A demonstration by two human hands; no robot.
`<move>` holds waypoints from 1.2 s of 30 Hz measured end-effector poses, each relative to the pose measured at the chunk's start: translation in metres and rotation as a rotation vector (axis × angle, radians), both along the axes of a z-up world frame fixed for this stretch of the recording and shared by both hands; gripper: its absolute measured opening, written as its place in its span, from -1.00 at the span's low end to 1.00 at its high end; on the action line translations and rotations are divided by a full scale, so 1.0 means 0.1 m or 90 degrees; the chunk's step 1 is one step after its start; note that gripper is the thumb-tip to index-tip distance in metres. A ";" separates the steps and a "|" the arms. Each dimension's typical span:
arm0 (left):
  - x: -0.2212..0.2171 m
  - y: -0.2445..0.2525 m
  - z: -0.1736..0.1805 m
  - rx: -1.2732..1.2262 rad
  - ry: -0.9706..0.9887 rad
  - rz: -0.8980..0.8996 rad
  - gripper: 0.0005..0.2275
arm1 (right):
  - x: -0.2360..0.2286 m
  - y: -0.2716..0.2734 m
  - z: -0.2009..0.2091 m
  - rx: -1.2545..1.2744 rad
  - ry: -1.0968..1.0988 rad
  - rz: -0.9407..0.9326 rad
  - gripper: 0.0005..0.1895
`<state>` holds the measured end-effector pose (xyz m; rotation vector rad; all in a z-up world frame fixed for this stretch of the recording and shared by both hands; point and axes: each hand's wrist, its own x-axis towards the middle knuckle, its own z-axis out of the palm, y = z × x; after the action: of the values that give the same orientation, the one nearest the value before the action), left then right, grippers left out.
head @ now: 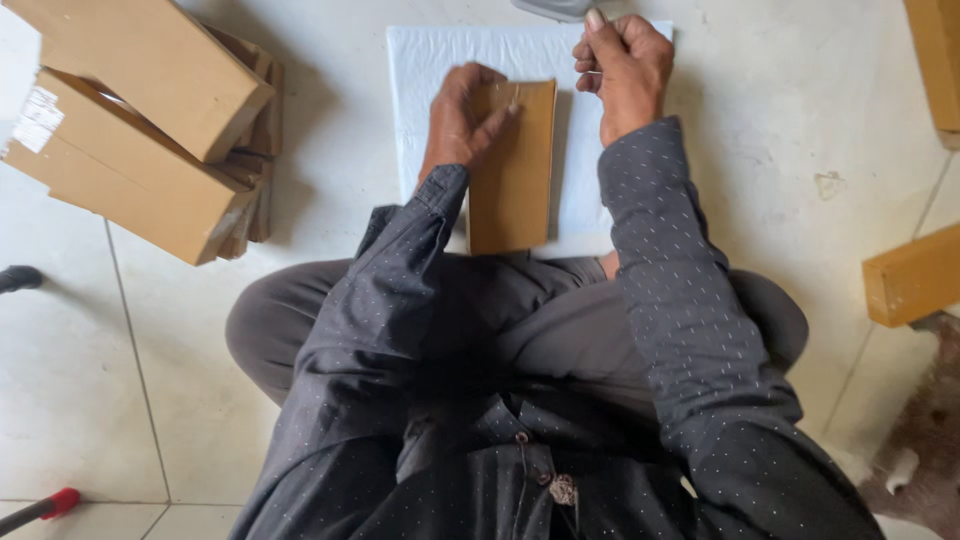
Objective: The person sits on the floor and packs a smartwatch and its accessories into a small cardboard box. They open the product box, remove the watch and strap, place them into the shipping box, and close it.
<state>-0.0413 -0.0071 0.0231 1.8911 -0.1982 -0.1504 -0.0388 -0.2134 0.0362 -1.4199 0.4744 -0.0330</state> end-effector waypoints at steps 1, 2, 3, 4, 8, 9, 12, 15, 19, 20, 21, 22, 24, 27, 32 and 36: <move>-0.04 -0.01 0.13 0.008 -0.053 0.006 -0.71 | -0.11 -0.05 0.23 0.039 0.003 0.043 -0.76; -0.09 -0.01 0.27 0.016 -0.106 0.012 -0.72 | -0.24 -0.08 0.47 0.079 0.006 0.087 -0.77; -0.14 -0.01 0.42 0.002 -0.153 0.012 -0.72 | -0.35 -0.08 0.72 0.131 0.000 0.121 -0.79; -0.23 -0.02 0.57 -0.011 -0.200 0.011 -0.72 | -0.46 -0.09 0.97 0.183 -0.005 0.156 -0.81; -0.42 0.05 0.95 -0.009 -0.316 -0.013 -0.76 | -0.78 -0.01 1.55 0.177 -0.057 0.253 -0.81; -0.46 0.06 0.98 0.002 -0.324 0.002 -0.77 | -0.82 0.02 1.58 0.164 -0.048 0.266 -0.82; -0.40 0.12 0.97 0.016 -0.343 0.040 -0.77 | -0.79 0.07 1.51 0.137 -0.041 0.292 -0.84; -0.48 0.18 0.85 -0.030 -0.294 0.073 -0.75 | -0.85 0.14 1.41 0.146 -0.026 0.295 -0.81; -0.54 0.15 0.75 -0.155 -0.205 0.079 -0.74 | -0.82 0.22 1.38 0.153 -0.024 0.306 -0.79; -0.59 0.13 0.73 -0.182 -0.178 0.072 -0.73 | -0.82 0.22 1.36 0.152 -0.023 0.311 -0.79; -0.59 0.12 0.73 -0.191 -0.167 0.071 -0.73 | -0.80 0.25 1.35 0.141 -0.014 0.301 -0.79; -0.59 0.12 0.73 -0.200 -0.156 0.069 -0.73 | -0.77 0.27 1.34 0.130 -0.005 0.291 -0.79; -0.66 0.10 0.74 -0.210 -0.138 0.072 -0.72 | -0.78 0.31 1.32 0.112 0.018 0.276 -0.80; -0.71 0.04 0.74 -0.208 -0.133 0.069 -0.71 | -0.78 0.32 1.34 0.072 0.035 0.256 -0.79; -0.77 -0.01 0.71 -0.190 -0.130 0.052 -0.65 | -0.82 0.40 1.40 -0.096 0.037 0.223 -0.76; -0.81 -0.02 0.68 -0.181 -0.142 0.043 -0.57 | -0.84 0.38 1.43 -0.132 0.091 0.213 -0.71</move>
<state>-0.1228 -0.0094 0.0909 1.6265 -0.2903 0.1300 -0.1228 -0.1755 0.1788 -1.6979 0.3520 0.2989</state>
